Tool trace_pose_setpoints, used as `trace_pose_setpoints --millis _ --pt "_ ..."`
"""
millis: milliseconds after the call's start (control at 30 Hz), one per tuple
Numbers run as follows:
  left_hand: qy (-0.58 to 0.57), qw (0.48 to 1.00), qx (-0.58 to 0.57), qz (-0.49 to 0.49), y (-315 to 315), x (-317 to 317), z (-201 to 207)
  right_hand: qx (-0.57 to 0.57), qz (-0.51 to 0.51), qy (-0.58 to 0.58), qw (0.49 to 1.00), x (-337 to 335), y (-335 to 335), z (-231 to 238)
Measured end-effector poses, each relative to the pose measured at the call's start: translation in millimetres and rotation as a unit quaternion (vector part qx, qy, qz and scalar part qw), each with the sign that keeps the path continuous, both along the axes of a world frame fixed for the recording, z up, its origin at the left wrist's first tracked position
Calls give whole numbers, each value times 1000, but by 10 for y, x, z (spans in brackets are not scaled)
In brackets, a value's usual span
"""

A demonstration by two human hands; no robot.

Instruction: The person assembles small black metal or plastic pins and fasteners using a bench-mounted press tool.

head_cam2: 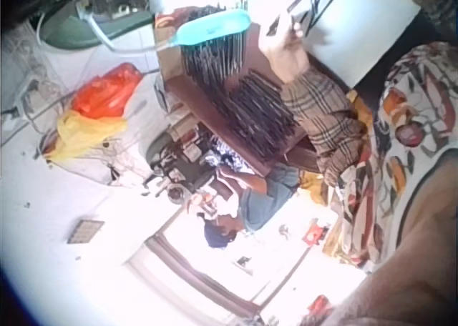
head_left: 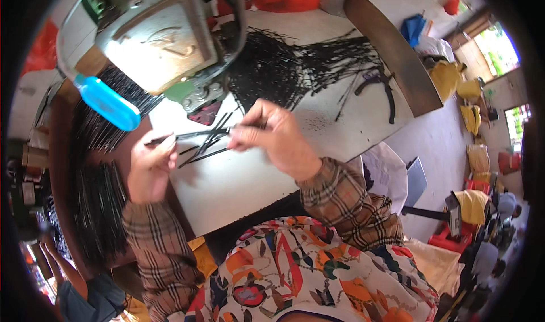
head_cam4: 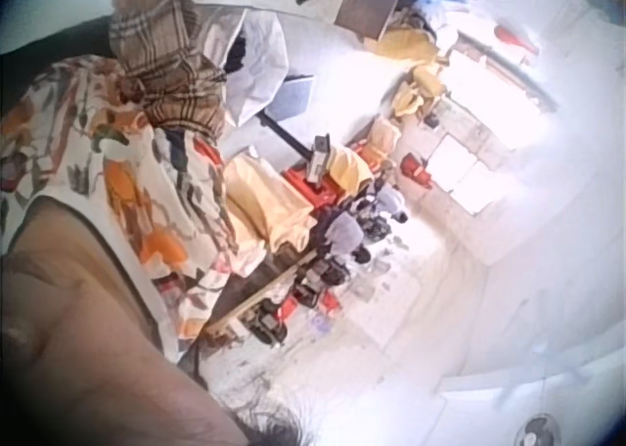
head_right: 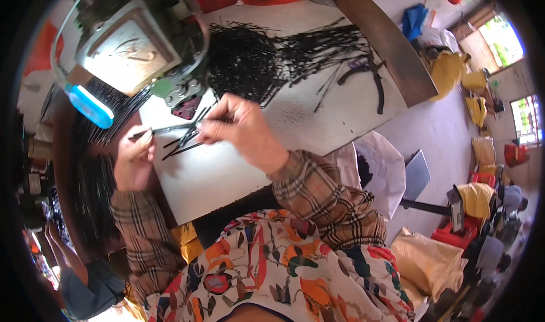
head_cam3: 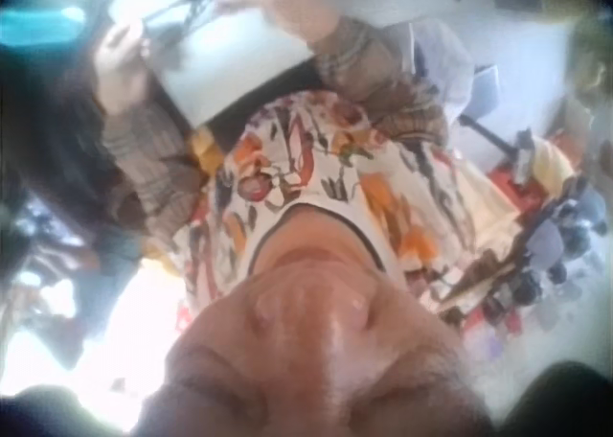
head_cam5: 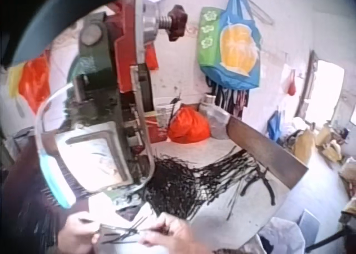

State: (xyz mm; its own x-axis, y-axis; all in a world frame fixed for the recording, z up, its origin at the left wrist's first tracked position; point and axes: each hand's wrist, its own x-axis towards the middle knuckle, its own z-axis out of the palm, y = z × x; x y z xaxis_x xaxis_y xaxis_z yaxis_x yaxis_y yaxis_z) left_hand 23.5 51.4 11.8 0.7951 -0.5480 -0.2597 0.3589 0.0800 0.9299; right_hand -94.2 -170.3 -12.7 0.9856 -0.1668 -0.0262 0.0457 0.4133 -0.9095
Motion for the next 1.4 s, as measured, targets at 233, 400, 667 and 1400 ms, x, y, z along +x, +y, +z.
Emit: trace_pose_setpoints --millis 233,400,667,1400 --pt "83 957 -262 88 -90 -330 -163 -505 -156 -12 849 -610 -680 128" --pt "86 947 -299 86 -155 -215 -247 -726 -163 -31 668 -698 -1465 123" --pt "21 986 -128 100 -438 -287 -249 -756 -46 -155 634 -201 -1390 270" --pt "57 981 -179 48 -587 -273 -231 -169 -16 43 985 615 198 21"
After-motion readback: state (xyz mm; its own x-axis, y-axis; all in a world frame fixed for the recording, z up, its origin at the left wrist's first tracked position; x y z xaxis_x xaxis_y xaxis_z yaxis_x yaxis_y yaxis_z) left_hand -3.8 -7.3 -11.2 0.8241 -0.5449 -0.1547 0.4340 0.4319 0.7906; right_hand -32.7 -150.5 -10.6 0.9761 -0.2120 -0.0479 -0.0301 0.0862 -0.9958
